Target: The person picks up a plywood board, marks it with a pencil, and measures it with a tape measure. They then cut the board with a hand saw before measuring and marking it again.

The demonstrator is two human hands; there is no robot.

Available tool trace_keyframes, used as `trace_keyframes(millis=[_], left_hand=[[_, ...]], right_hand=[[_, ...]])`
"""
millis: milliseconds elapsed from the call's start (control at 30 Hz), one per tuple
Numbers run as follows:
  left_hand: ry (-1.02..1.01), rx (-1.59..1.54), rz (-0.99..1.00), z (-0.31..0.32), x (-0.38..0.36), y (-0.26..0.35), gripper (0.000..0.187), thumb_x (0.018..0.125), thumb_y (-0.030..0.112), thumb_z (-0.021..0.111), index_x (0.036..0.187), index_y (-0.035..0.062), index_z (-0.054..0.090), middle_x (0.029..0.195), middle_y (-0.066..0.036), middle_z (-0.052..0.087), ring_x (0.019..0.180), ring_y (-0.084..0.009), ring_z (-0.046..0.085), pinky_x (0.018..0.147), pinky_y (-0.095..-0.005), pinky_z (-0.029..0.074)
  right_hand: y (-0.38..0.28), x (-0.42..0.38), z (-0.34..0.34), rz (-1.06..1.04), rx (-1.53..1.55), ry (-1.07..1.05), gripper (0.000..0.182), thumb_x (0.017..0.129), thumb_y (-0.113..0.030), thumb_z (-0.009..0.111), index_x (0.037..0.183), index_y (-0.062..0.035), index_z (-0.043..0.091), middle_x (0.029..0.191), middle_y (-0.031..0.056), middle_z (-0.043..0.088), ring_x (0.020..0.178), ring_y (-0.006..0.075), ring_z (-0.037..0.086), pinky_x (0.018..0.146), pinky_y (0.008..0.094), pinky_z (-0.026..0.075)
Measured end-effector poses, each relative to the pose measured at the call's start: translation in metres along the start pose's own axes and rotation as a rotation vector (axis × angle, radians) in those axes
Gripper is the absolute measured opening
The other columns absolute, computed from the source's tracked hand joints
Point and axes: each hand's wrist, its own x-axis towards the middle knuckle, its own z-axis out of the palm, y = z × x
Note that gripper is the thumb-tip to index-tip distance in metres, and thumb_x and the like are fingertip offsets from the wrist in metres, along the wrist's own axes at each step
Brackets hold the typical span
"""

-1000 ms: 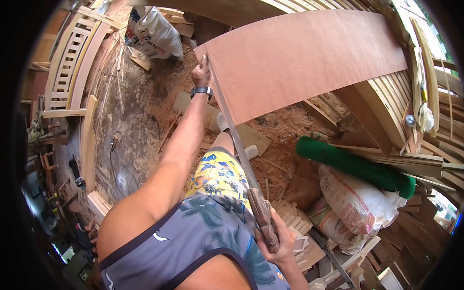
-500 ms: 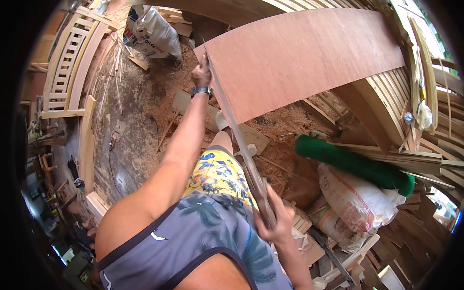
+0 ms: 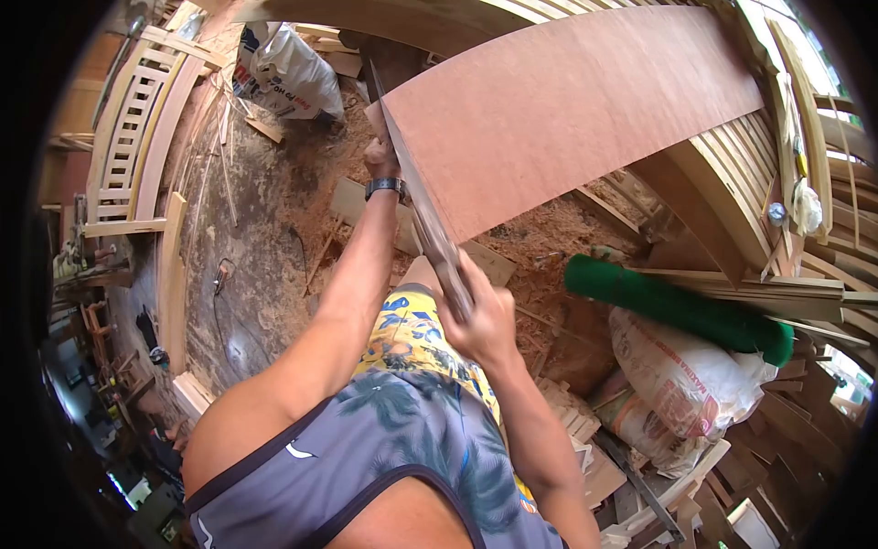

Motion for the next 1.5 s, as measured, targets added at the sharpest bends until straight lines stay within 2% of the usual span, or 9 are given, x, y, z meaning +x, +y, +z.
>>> trace_keyframes(millis=[100, 267, 433, 633, 767, 800, 967, 1300, 1500], left_hand=[[0.015, 0.035, -0.042, 0.0, 0.0, 0.005, 0.081, 0.09, 0.073, 0.048, 0.071, -0.0025, 0.069, 0.071, -0.029, 0.066, 0.071, -0.0457, 0.066, 0.064, -0.052, 0.049], [0.056, 0.055, 0.008, -0.007, -0.006, 0.017, 0.074, 0.092, 0.066, 0.052, 0.081, -0.0036, 0.072, 0.079, -0.03, 0.068, 0.08, -0.0455, 0.068, 0.071, -0.0513, 0.052], [0.011, 0.098, -0.07, -0.011, -0.009, 0.017, 0.074, 0.092, 0.066, 0.052, 0.081, -0.0043, 0.072, 0.079, -0.031, 0.067, 0.081, -0.046, 0.068, 0.072, -0.0502, 0.051], [-0.087, -0.076, -0.023, -0.016, 0.004, 0.015, 0.074, 0.098, 0.061, 0.043, 0.086, -0.0063, 0.071, 0.089, -0.032, 0.067, 0.085, -0.0479, 0.065, 0.073, -0.0488, 0.049], [-0.148, -0.961, -0.428, -0.002, -0.002, -0.014, 0.072, 0.099, 0.062, 0.041, 0.077, -0.0007, 0.068, 0.075, -0.012, 0.067, 0.071, -0.019, 0.06, 0.071, -0.0349, 0.05], [-0.201, -0.948, -0.461, -0.007, -0.002, -0.021, 0.067, 0.097, 0.065, 0.041, 0.07, 0.0071, 0.063, 0.067, -0.008, 0.063, 0.061, -0.0174, 0.058, 0.059, -0.0332, 0.048], [-0.132, -0.801, -0.525, -0.039, -0.026, -0.003, 0.072, 0.097, 0.066, 0.037, 0.064, 0.0054, 0.057, 0.053, -0.008, 0.056, 0.041, -0.0164, 0.05, 0.038, -0.0298, 0.036], [-0.168, -0.694, -0.415, -0.042, -0.023, 0.011, 0.072, 0.097, 0.065, 0.037, 0.061, 0.0058, 0.056, 0.058, -0.008, 0.058, 0.049, -0.0183, 0.056, 0.046, -0.0316, 0.045], [-0.077, -0.624, -0.303, -0.024, -0.013, 0.001, 0.073, 0.099, 0.061, 0.039, 0.07, -0.0017, 0.062, 0.072, -0.015, 0.065, 0.073, -0.028, 0.06, 0.073, -0.0418, 0.047]], right_hand=[[-0.035, -0.089, -0.072, 0.134, -0.062, -0.105, 0.06, 0.075, -0.01, 0.072, 0.132, 0.0032, 0.057, 0.098, 0.0199, 0.072, 0.07, 0.0199, 0.072, 0.068, 0.0281, 0.054], [-0.073, -0.161, -0.125, 0.36, -0.109, -0.195, 0.062, 0.076, -0.01, 0.074, 0.134, 0.0046, 0.055, 0.109, 0.0219, 0.071, 0.082, 0.0264, 0.075, 0.076, 0.031, 0.057], [0.002, -0.035, -0.027, 0.059, 0.008, -0.078, 0.06, 0.077, -0.008, 0.07, 0.134, 0.0002, 0.056, 0.094, 0.0208, 0.072, 0.075, 0.025, 0.074, 0.069, 0.0314, 0.056], [0.01, 0.029, 0.011, 0.107, 0.046, -0.078, 0.055, 0.077, -0.011, 0.069, 0.131, 0.0004, 0.059, 0.079, 0.0153, 0.071, 0.066, 0.018, 0.07, 0.065, 0.0312, 0.054], [0.002, 0.034, 0.005, 0.17, 0.128, -0.1, 0.053, 0.076, -0.01, 0.069, 0.127, 0.0014, 0.063, 0.08, 0.0039, 0.068, 0.068, 0.0069, 0.055, 0.069, 0.0231, 0.049], [0.001, 0.035, 0.004, 0.174, 0.164, -0.09, 0.053, 0.076, -0.009, 0.068, 0.127, 0.0017, 0.063, 0.082, 0.0038, 0.067, 0.07, 0.0073, 0.056, 0.071, 0.0236, 0.049], [-0.002, 0.036, 0.0, 0.284, 0.185, -0.119, 0.051, 0.076, -0.008, 0.066, 0.125, 0.003, 0.063, 0.087, 0.0048, 0.067, 0.077, 0.009, 0.058, 0.078, 0.0252, 0.049], [0.001, 0.039, 0.001, 0.23, 0.163, -0.117, 0.049, 0.076, -0.01, 0.065, 0.123, 0.0043, 0.063, 0.087, 0.0041, 0.064, 0.076, 0.0094, 0.056, 0.075, 0.0255, 0.049], [0.001, 0.039, -0.001, 0.263, 0.191, -0.136, 0.047, 0.079, -0.01, 0.067, 0.123, 0.0039, 0.063, 0.085, 0.0028, 0.063, 0.075, 0.0085, 0.055, 0.073, 0.0248, 0.048]])
